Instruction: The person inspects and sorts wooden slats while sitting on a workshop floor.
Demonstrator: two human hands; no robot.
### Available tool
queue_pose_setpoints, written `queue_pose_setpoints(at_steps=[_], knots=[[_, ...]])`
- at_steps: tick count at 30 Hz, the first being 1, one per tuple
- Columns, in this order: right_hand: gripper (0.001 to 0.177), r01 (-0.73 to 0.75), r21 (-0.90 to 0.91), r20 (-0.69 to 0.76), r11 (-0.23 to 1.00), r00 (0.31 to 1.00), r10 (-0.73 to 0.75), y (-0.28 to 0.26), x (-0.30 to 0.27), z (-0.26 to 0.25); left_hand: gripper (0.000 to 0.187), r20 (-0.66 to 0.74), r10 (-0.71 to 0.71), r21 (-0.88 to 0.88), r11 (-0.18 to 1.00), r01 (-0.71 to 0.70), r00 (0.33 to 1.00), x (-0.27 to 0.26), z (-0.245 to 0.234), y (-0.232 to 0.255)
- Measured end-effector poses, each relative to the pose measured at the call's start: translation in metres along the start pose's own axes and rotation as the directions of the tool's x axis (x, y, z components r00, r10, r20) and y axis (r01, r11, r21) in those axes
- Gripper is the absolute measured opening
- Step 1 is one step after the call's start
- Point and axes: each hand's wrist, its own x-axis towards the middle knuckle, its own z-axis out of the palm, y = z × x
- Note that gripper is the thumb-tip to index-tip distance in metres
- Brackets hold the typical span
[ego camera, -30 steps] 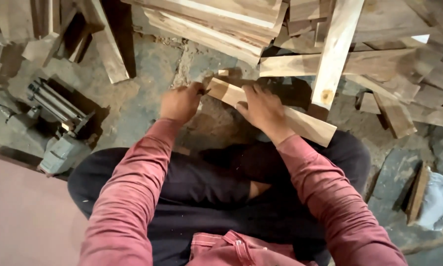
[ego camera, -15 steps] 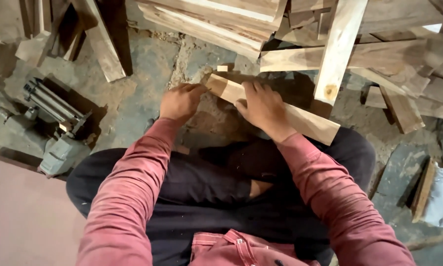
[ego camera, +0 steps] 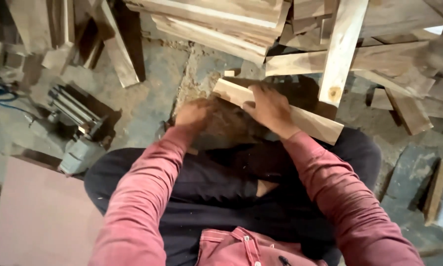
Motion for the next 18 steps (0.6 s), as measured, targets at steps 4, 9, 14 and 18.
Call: queue_pose_setpoints(at_steps=[4,9,14,18], knots=[[0.049,-0.009,0.002,-0.009,1.000,1.000,0.009,0.000,-0.002,0.003,0.031,0.069,-0.121,-0.011,0.992,0.122,0.990,0.018,-0.049,0.030],[0.044,-0.021,0.009,-0.026,1.000,0.999,0.022,-0.003,0.000,-0.003,0.029,-0.037,-0.180,-0.110,0.978,0.175,0.983,0.031,-0.051,0.021],[0.048,-0.047,-0.046,0.028,0.998,0.998,0.048,-0.006,-0.001,-0.004,0.022,-0.052,-0.176,-0.067,0.983,0.173,0.983,0.040,-0.027,0.017],[0.049,-0.022,-0.004,-0.067,1.000,0.998,0.022,-0.002,-0.002,-0.001,0.022,-0.039,-0.181,-0.072,0.981,0.178,0.983,0.036,-0.024,0.019]])
